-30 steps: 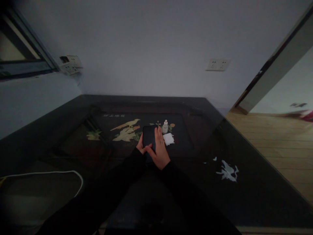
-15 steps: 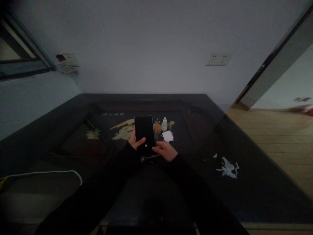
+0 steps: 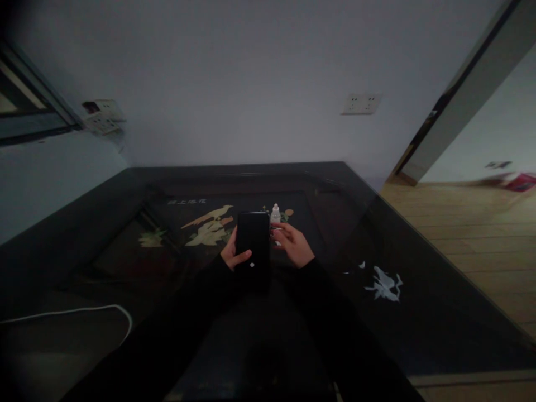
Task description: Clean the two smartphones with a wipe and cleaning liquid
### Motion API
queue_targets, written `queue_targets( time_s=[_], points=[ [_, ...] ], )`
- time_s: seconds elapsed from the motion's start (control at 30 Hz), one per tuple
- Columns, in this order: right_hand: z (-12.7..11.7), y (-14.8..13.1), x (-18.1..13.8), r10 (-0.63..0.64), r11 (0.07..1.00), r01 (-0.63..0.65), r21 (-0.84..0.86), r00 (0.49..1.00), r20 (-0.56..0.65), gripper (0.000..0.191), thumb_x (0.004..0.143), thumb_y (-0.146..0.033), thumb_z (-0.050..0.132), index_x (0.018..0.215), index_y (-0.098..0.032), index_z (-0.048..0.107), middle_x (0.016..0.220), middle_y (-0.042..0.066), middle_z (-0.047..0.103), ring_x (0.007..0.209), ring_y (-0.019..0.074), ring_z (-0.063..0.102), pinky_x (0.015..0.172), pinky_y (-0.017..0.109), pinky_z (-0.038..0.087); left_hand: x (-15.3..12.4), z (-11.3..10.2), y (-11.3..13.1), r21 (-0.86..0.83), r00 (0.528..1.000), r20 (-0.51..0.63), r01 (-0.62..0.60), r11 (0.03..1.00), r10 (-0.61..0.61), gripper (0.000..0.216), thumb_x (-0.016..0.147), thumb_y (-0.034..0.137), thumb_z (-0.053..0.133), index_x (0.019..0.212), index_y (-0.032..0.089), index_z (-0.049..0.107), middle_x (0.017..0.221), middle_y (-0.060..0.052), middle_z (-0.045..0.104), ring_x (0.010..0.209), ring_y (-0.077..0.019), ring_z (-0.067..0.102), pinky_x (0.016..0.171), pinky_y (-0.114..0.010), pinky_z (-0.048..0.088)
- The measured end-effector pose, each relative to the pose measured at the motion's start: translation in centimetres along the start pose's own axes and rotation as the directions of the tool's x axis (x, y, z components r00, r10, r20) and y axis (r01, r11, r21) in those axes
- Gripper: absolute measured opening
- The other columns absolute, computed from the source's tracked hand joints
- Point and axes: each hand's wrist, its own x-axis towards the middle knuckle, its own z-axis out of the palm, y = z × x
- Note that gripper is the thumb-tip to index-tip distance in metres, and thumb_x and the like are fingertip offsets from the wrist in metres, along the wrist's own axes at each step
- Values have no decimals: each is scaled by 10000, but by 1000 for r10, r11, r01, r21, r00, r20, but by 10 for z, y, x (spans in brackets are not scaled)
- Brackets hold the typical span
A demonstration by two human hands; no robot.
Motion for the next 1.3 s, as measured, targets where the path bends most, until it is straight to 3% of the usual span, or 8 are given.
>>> queue_targets(
  time_s=[0.1,0.3,0.7,0.83,0.97,1.1,1.17,1.3],
  points=[
    [1,-9,-2,-110,993,113,40,991,-79,415,745,-492,542,1035,-198,583,1023,66,625,923,192,587,722,303,492,-5,8,-4,9,990,137,10,1000,-11,882,642,273,698,1371,205,207,1377,-105,364,1272,-269,308,1064,-407,205],
    [5,-8,-5,-105,990,114,81,989,-103,387,720,-464,588,967,-167,618,868,51,665,771,175,615,660,276,473,-8,11,-4,65,975,222,-10,998,-5,852,674,260,672,1378,229,193,1404,-82,321,1300,-265,248,1075,-399,185],
    [9,-6,-2,-135,990,142,23,970,-201,367,696,-453,610,923,-166,619,783,39,653,683,164,595,593,262,470,-7,12,-5,64,979,206,-5,998,-9,854,654,273,688,1368,220,224,1394,-91,339,1294,-261,262,1072,-395,193],
    [14,5,-2,-59,998,58,-9,981,-184,436,785,-472,480,1145,-225,476,844,31,621,688,153,598,503,241,478,-1,5,-9,58,999,39,-3,998,1,932,609,302,719,1372,201,194,1344,-118,407,1232,-260,376,1033,-396,275],
    [27,27,-2,88,985,-90,-149,996,-19,623,727,-412,562,1261,-201,320,623,-32,563,465,137,554,350,227,433,15,-14,-19,175,973,-230,32,984,9,970,563,440,718,1343,132,229,1239,-147,504,1122,-262,486,973,-396,351],
    [35,42,4,127,973,-120,-197,992,22,636,735,-359,542,1278,-175,267,552,-71,531,326,106,491,313,229,430,37,-36,-26,338,940,-339,148,929,-27,599,732,527,515,1189,144,470,1121,-122,587,1038,-258,540,917,-402,397],
    [35,44,10,132,965,-125,-231,991,15,610,755,-331,515,1284,-171,256,545,-73,529,319,101,492,311,219,429,46,-45,-27,423,925,-374,227,877,-59,462,738,476,543,1039,129,578,1005,-123,630,992,-283,555,898,-432,399],
    [32,44,20,155,927,-140,-348,988,15,550,797,-287,459,1292,-158,256,535,-59,535,352,116,526,336,231,457,59,-52,-24,609,905,-404,374,700,-133,316,809,344,514,1054,147,543,1076,-85,564,958,-202,547,831,-409,445]
  ],
)
